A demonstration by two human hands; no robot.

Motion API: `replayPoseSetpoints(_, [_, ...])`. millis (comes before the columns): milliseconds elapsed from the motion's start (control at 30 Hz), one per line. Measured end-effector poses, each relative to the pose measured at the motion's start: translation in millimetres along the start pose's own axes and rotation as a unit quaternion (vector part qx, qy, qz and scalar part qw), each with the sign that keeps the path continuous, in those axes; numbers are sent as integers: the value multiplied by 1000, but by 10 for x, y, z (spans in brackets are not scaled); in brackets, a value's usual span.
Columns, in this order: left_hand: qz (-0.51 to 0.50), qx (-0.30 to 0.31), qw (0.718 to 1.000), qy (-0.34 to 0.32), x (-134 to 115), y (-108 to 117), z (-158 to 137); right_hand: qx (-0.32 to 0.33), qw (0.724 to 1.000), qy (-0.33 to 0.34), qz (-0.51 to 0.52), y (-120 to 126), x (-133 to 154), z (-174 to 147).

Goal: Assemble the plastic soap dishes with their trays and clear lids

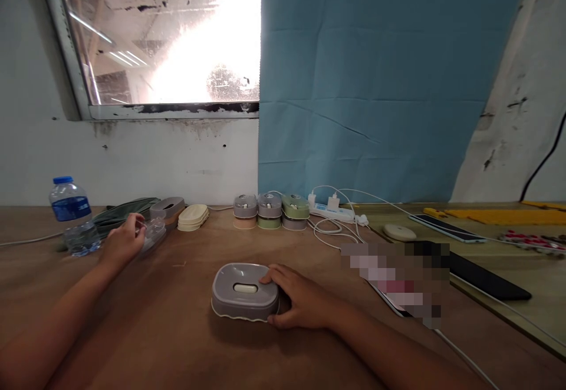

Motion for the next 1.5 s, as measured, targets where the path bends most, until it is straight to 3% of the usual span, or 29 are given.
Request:
replayPoseSetpoints(67, [-149, -88, 985, 9, -29, 124, -14, -2, 1000, 0, 0, 3, -1, 0])
replayPoseSetpoints(100, [-251, -122, 960, 20, -34, 147, -31, -4, 1000, 0, -1, 5, -4, 1])
replayPoseSetpoints(167, [-469, -143, 870, 51, -77, 66, -64, -7, 1000, 2, -1, 6, -14, 4])
replayPoseSetpoints(233, [-639, -103, 757, 86, -236, -119, -106, -7, 1000, 7, -2, 3, -28, 5])
replayPoseSetpoints(300, [-732, -34, 672, 109, -489, -280, -183, -4, 1000, 12, -1, -3, -49, 4])
replayPoseSetpoints(400, [-791, 61, 596, 121, -859, -408, -349, 2, 1000, 24, 7, -6, -66, -4])
replayPoseSetpoints(500, [-816, 129, 551, 122, -1129, -459, -506, -16, 997, 66, 27, 37, -11, -21])
replayPoseSetpoints(767, [-828, 217, 505, 111, -1460, -501, -724, -125, 987, 99, 8, 192, 19, -61])
replayPoseSetpoints(1133, [-799, 323, 494, 113, -1684, -830, -990, -107, 989, 106, -2, 170, 117, -65])
replayPoseSetpoints(1233, [-789, 329, 503, 124, -1695, -896, -1018, -95, 990, 108, -6, 149, 138, -55])
replayPoseSetpoints(1500, [-779, 274, 548, 131, -1596, -1010, -957, -83, 990, 117, 10, 136, 154, -48])
Point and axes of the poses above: each hand's wrist, its own z-axis towards the middle knuckle, its own y-axis out of the back of the hand, x = y × z, the point moved 10 cm from there along z, towards the middle knuckle, and after that the axes turned 6 degrees about -y, right-handed, at the moved point
